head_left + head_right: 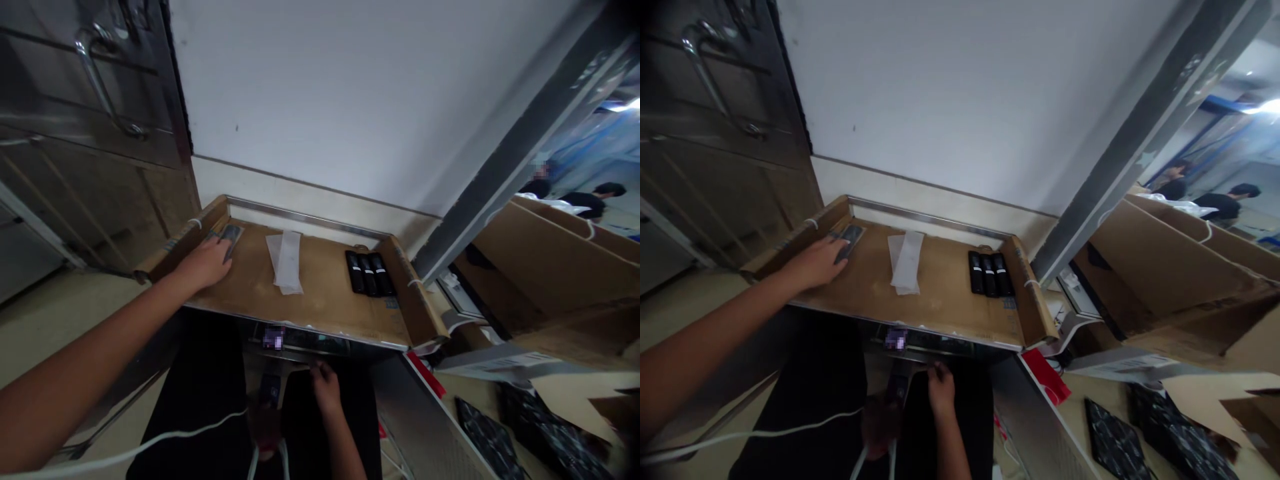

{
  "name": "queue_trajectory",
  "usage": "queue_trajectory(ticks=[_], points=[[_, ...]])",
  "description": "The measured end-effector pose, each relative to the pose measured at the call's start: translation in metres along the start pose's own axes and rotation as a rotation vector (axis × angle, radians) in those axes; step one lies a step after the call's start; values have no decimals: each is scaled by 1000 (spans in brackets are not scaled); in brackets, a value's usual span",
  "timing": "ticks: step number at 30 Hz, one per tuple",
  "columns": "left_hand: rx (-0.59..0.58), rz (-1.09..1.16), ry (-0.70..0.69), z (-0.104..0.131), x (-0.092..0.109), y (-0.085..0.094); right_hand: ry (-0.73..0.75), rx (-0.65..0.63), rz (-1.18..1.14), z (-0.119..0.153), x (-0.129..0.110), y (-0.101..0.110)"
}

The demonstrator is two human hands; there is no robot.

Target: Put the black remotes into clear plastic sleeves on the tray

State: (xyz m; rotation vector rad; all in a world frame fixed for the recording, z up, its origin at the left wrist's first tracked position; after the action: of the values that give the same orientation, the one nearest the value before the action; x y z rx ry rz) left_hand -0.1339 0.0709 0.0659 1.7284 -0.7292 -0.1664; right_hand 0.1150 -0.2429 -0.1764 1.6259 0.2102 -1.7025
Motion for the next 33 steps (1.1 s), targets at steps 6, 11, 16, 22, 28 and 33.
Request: queue_trajectory(ticks=[6, 11, 16, 22, 28, 33], points=[[-90, -47, 49, 75, -17, 4, 56, -134, -13, 4, 0, -1], [22, -60, 57, 88, -25, 16, 54, -161, -6, 2, 0, -8], [-132, -289, 49, 73, -23, 7, 65, -187, 35, 7, -3, -9], [-150, -380, 31, 85, -29, 26, 48, -200, 23, 10, -1, -2], [-83, -247, 31, 80, -21, 22, 70, -199, 64, 11, -7, -5], [-123, -305, 106, 81, -18, 26, 103, -181, 35, 17, -8, 1]])
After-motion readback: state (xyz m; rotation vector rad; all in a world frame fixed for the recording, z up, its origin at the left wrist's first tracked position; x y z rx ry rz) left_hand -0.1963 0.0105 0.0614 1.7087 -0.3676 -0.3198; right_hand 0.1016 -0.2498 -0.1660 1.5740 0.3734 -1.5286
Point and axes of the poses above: each hand's wrist, its own z-axis away from the middle knuckle, its own y-axis out of the back of the hand, x = y × z, the point moved 3 cm from there along -z, towards the middle knuckle, and after that the axes turned 6 degrees about x, right-handed, at the moved point
